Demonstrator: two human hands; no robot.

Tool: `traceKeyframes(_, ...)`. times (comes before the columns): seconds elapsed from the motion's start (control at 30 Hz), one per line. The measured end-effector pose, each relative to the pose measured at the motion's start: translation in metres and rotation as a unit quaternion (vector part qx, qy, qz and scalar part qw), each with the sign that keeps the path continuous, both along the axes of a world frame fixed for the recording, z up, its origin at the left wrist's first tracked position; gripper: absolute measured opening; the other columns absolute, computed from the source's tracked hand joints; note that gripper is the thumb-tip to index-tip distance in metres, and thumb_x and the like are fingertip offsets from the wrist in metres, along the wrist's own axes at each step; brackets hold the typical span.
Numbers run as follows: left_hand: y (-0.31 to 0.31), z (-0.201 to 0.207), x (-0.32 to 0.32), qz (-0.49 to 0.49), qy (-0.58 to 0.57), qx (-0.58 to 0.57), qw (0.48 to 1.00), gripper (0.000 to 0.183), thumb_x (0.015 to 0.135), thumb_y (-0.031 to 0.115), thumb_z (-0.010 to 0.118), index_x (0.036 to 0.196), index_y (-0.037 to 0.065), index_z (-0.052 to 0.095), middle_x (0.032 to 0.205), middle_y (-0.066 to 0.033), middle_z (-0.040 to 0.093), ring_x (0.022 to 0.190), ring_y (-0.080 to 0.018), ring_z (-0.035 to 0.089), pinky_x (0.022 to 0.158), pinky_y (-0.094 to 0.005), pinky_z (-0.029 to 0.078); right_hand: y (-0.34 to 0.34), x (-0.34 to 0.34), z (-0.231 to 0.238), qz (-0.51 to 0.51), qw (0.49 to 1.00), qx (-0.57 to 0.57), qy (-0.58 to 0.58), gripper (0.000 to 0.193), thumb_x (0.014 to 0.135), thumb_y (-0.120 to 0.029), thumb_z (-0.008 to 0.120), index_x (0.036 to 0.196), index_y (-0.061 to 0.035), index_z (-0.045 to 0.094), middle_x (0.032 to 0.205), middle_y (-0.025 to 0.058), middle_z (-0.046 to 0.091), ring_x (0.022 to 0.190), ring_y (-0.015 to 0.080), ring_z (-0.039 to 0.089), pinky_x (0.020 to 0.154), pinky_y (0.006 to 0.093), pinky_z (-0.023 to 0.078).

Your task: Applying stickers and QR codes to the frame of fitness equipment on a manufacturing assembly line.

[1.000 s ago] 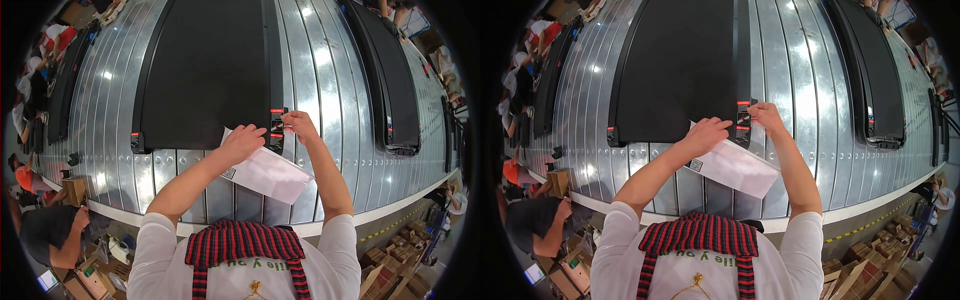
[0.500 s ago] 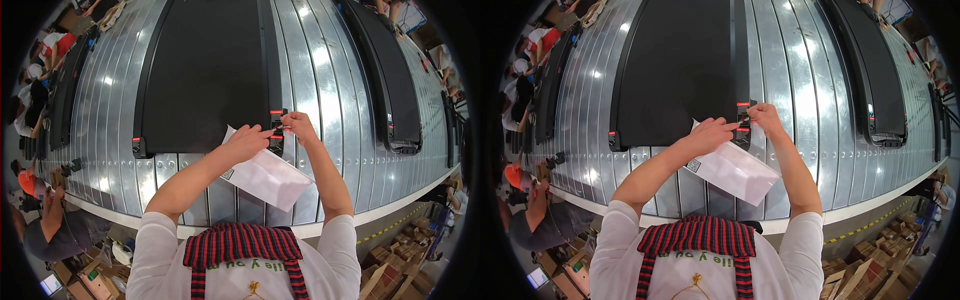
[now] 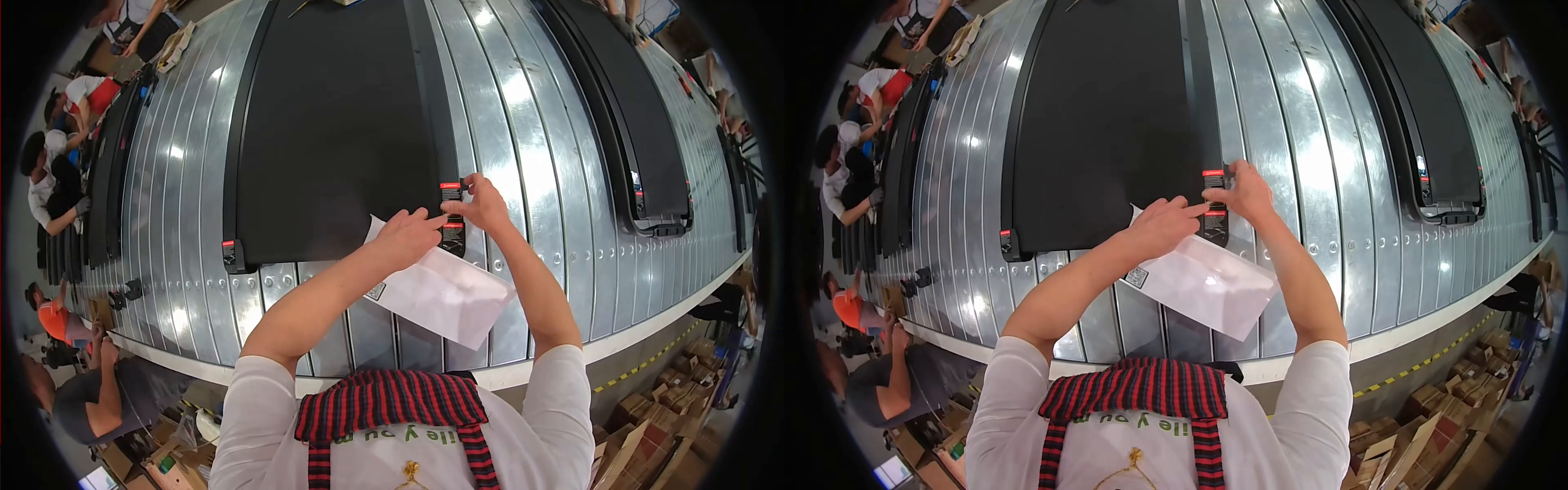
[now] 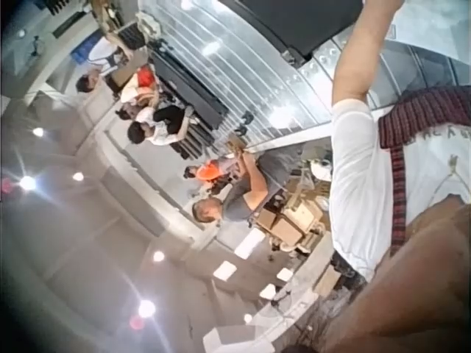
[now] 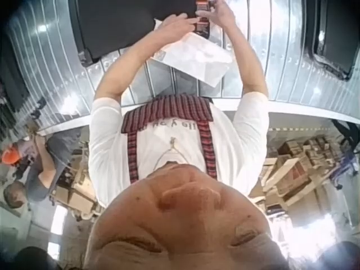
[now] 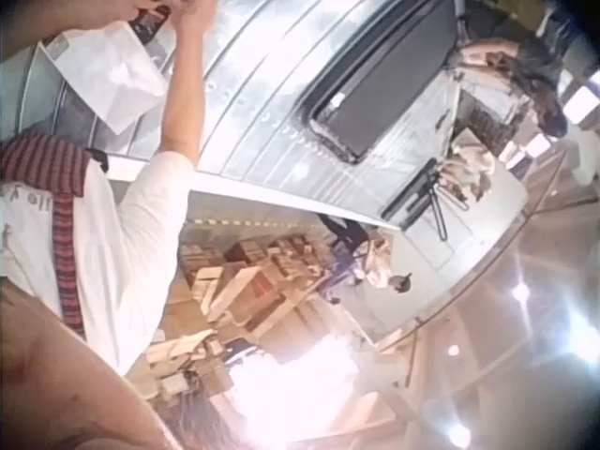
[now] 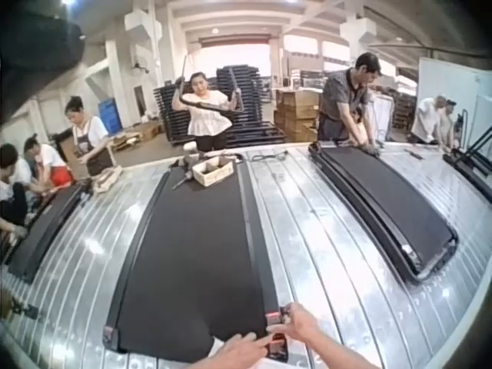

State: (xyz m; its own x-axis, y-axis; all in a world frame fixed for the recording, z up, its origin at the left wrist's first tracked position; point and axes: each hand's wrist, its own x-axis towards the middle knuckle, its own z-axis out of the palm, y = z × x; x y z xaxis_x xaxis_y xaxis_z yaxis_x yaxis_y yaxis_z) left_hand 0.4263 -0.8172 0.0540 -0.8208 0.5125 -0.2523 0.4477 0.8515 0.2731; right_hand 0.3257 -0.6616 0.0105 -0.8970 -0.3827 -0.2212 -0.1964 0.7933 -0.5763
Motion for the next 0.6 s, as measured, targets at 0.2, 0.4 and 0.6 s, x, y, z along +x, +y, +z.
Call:
traceKeyframes(0.2, -0.009, -0.005, 0.014, 0.005, 0.022, -0.003, 1.000, 0.008, 0.071, 0.005, 0.053, 0.076, 0.006, 0.059, 0.117, -0.0027, 0.048, 0.089, -0.0212, 0.048, 0.072, -0.0322, 0.040, -0.018, -0.026, -0.010, -0.063, 0.998, 0.003, 0.023, 0.056, 0.068, -0.047, 0.065, 0.098, -0.0017, 0.050, 0.083, 0.0171, 0.061, 0.082, 0.0312, 0.058, 0.070, 0.0388, 0.045)
traceKeyframes(0.4, -0.090, 0.039, 0.080, 0.371, -0.154, 0.441, 0.803, 0.024, 0.083, 0.016, 0.053, 0.102, 0.001, 0.054, 0.089, -0.0051, 0.061, 0.074, -0.0168, 0.059, 0.068, -0.0305, 0.047, 0.074, 0.004, -0.032, -0.144, 0.917, -0.284, -0.240, 0.039, 0.080, -0.032, 0.056, 0.100, 0.0012, 0.054, 0.079, 0.0067, 0.059, 0.066, 0.0118, 0.054, 0.057, 0.0255, 0.044)
traceKeyframes(0.6, -0.105, 0.052, 0.144, 0.516, -0.142, 0.620, 0.574, 0.040, 0.080, 0.019, 0.060, 0.113, -0.001, 0.047, 0.103, -0.0071, 0.056, 0.093, -0.0150, 0.054, 0.082, -0.0309, 0.043, 0.018, 0.137, 0.046, 0.059, 0.850, -0.415, -0.319, 0.046, 0.078, -0.015, 0.059, 0.119, -0.0034, 0.042, 0.108, 0.0097, 0.054, 0.098, 0.0176, 0.052, 0.084, 0.0297, 0.041)
